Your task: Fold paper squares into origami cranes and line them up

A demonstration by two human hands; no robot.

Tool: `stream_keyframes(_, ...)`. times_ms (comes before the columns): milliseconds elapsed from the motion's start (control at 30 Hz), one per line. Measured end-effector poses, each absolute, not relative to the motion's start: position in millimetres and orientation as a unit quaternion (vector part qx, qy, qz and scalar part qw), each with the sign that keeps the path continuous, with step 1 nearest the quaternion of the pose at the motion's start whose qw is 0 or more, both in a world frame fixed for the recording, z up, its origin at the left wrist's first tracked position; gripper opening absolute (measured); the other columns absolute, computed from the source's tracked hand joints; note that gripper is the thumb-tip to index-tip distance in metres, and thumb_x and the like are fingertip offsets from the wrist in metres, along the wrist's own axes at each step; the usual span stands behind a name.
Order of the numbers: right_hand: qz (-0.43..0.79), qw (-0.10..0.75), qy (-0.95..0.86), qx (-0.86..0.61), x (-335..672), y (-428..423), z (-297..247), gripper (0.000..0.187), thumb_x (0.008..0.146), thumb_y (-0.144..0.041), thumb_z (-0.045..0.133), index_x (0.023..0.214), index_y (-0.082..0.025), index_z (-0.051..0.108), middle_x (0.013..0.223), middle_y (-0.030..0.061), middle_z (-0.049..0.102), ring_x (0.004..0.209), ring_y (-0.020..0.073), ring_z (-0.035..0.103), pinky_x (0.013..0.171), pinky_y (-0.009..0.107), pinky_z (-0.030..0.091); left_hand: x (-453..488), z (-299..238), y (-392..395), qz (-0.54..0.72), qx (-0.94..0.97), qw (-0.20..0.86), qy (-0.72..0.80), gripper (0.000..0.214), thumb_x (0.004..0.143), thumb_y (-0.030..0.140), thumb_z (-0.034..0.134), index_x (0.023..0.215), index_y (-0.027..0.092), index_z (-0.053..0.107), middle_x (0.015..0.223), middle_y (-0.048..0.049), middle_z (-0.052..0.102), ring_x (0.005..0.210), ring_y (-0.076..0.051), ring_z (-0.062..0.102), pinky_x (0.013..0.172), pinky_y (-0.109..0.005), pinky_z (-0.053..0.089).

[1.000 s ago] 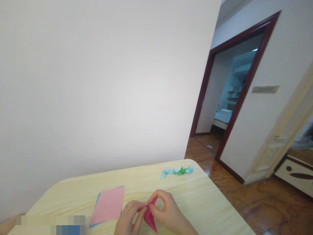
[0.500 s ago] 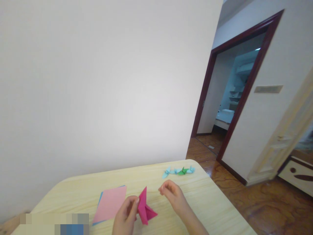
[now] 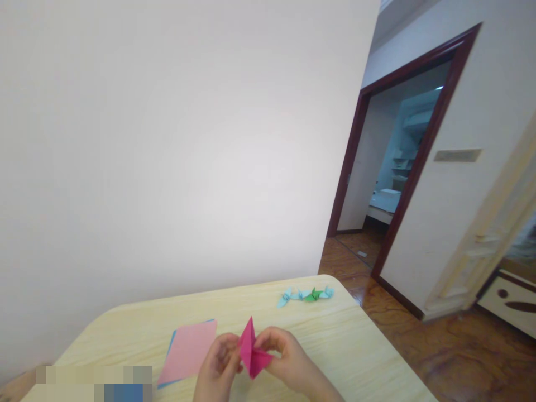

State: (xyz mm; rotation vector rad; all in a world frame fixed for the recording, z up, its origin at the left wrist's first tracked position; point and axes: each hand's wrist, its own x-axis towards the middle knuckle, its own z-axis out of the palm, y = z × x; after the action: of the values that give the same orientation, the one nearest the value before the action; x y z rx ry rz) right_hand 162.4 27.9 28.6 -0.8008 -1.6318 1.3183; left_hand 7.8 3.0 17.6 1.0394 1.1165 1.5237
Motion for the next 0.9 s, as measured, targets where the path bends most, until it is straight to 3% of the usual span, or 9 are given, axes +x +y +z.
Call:
stream_keyframes(167,0.519,0.43,-0.658,-0.336,162,26,33,0.021,0.07,-0.034,0.066,0.077,-0.014,0.065,0.076,0.0048,0.067,0.073,0.0178,0.062,0.07,0.029,0.047,8,22,0,0.592,0.472,0.468,0.456,0.036,0.052,0.05,0.073,0.065,0.018,0.066,0.056,-0.0005,0.066,0.051,-0.016,0.059,0.049,-0.025,0.048)
stream_keyframes(367,0.515,0.43,-0.658,-0.342,163,27,37,0.027,0.078,-0.039,0.058,0.079,-0.014,0.067,0.075,0.0034,0.067,0.073,0.0168,0.06,0.068,0.026,0.045,7,24,-5,0.572,0.491,0.468,0.462,0.038,0.063,0.051,0.065,0.082,0.018,0.071,0.081,-0.0059,0.072,0.071,-0.021,0.064,0.058,-0.027,0.052)
stream_keyframes(500,0.485,0.433,-0.672,-0.354,164,25,41,0.026,0.079,-0.038,0.056,0.079,-0.015,0.067,0.074,0.0033,0.065,0.071,0.0164,0.058,0.067,0.026,0.044,10,20,-5,0.612,0.457,0.46,0.453,0.04,0.06,0.046,0.07,0.091,0.02,0.067,0.085,-0.006,0.072,0.069,-0.021,0.065,0.056,-0.027,0.053)
stream_keyframes(733,0.498,0.474,-0.635,-0.353,160,27,32,0.012,0.077,-0.027,0.059,0.081,-0.016,0.056,0.067,-0.0002,0.061,0.065,0.0142,0.057,0.062,0.024,0.042,10,27,-5,0.581,0.49,0.436,0.482,0.031,0.057,0.048,0.07,0.07,0.02,0.072,0.071,-0.0044,0.073,0.065,-0.02,0.066,0.057,-0.025,0.054)
stream_keyframes(900,0.502,0.505,-0.597,-0.369,158,31,21,0.016,0.071,-0.017,0.062,0.07,-0.018,0.046,0.06,-0.0044,0.055,0.058,0.0115,0.052,0.055,0.021,0.038,11,27,-6,0.586,0.473,0.442,0.488,0.03,0.054,0.047,0.072,0.067,0.021,0.071,0.065,-0.0026,0.073,0.059,-0.018,0.065,0.055,-0.023,0.053)
